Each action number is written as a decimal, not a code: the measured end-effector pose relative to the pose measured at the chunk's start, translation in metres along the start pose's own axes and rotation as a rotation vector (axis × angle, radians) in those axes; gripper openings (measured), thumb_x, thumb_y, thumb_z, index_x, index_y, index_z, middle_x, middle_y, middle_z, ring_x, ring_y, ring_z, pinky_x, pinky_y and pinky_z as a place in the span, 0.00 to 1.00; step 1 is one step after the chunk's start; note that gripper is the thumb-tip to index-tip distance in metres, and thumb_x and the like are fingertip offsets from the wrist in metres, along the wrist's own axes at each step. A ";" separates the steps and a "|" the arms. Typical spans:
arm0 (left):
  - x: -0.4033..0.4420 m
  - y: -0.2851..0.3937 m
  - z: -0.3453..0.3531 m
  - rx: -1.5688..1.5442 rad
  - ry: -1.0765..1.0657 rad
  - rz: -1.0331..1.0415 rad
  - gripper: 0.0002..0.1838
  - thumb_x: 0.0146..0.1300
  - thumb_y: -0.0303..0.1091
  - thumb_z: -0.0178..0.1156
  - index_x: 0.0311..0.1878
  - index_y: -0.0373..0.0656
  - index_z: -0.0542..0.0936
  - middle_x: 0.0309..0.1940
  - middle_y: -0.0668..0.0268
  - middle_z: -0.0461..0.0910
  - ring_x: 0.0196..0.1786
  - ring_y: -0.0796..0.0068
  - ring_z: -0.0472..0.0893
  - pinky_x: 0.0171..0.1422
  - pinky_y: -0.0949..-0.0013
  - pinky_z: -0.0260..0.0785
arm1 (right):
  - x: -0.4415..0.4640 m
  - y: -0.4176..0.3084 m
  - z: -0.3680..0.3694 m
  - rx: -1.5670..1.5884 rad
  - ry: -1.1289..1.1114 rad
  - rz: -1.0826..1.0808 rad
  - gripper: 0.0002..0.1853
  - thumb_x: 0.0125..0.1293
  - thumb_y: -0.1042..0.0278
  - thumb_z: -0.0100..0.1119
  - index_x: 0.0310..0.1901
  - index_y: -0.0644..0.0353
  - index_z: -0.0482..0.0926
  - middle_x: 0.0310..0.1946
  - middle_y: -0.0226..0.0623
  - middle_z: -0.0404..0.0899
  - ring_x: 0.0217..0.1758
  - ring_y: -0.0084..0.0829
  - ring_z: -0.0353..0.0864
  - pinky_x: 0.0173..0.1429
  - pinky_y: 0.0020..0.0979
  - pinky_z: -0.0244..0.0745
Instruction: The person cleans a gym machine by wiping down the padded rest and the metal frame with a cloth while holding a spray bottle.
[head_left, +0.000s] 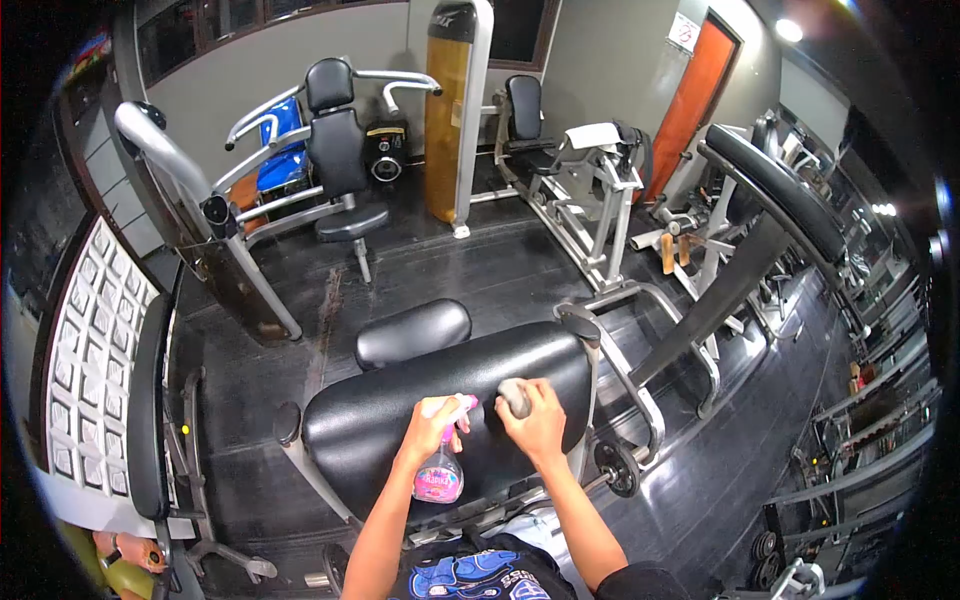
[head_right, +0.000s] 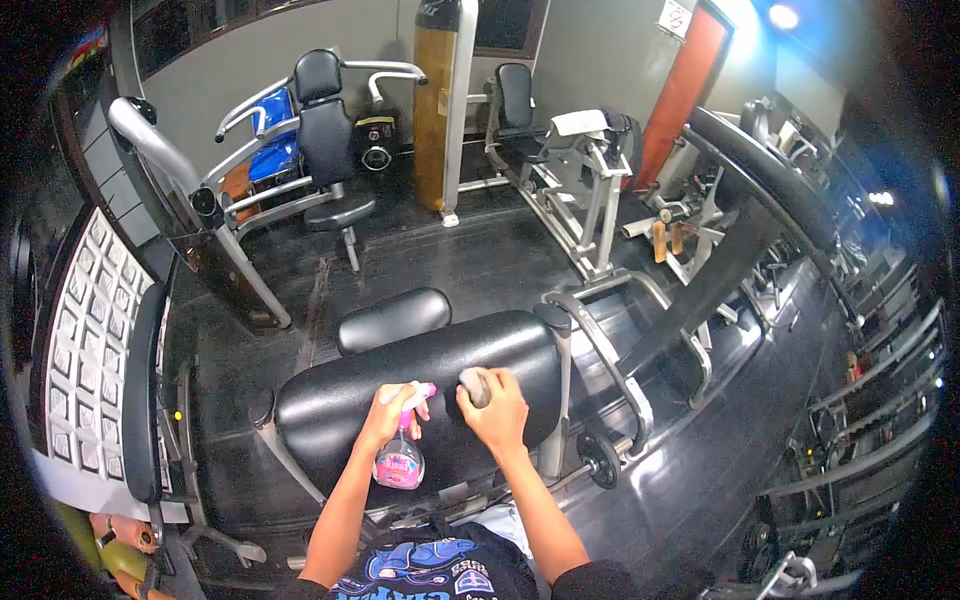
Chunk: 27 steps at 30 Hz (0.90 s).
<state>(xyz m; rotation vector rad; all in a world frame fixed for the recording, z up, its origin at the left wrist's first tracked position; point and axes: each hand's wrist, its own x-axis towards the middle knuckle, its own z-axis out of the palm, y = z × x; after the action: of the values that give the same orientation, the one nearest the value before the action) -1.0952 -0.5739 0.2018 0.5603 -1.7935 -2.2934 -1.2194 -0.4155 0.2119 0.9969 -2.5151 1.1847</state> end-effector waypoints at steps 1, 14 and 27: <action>0.000 0.000 0.000 0.028 -0.010 -0.002 0.24 0.73 0.45 0.47 0.39 0.31 0.80 0.24 0.57 0.80 0.15 0.69 0.78 0.19 0.70 0.71 | -0.008 -0.004 0.000 0.004 0.002 -0.001 0.16 0.56 0.58 0.71 0.45 0.53 0.83 0.41 0.37 0.80 0.45 0.44 0.81 0.48 0.41 0.77; -0.002 0.002 0.005 0.027 -0.031 0.041 0.22 0.73 0.46 0.51 0.41 0.35 0.83 0.24 0.63 0.80 0.17 0.75 0.78 0.21 0.72 0.69 | -0.003 0.010 0.010 -0.020 0.101 0.022 0.14 0.58 0.67 0.68 0.46 0.57 0.83 0.42 0.40 0.81 0.47 0.45 0.80 0.52 0.40 0.75; -0.032 0.006 -0.013 0.048 0.187 0.112 0.23 0.72 0.47 0.52 0.48 0.35 0.84 0.25 0.61 0.81 0.19 0.74 0.78 0.22 0.71 0.72 | 0.015 0.013 0.003 -0.033 0.137 0.086 0.15 0.60 0.60 0.69 0.45 0.58 0.81 0.40 0.43 0.82 0.43 0.49 0.82 0.48 0.42 0.76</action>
<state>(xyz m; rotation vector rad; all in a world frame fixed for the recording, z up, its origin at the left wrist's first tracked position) -1.0617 -0.5752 0.2111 0.6424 -1.7486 -2.0562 -1.2384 -0.4196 0.2081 0.7792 -2.4826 1.1880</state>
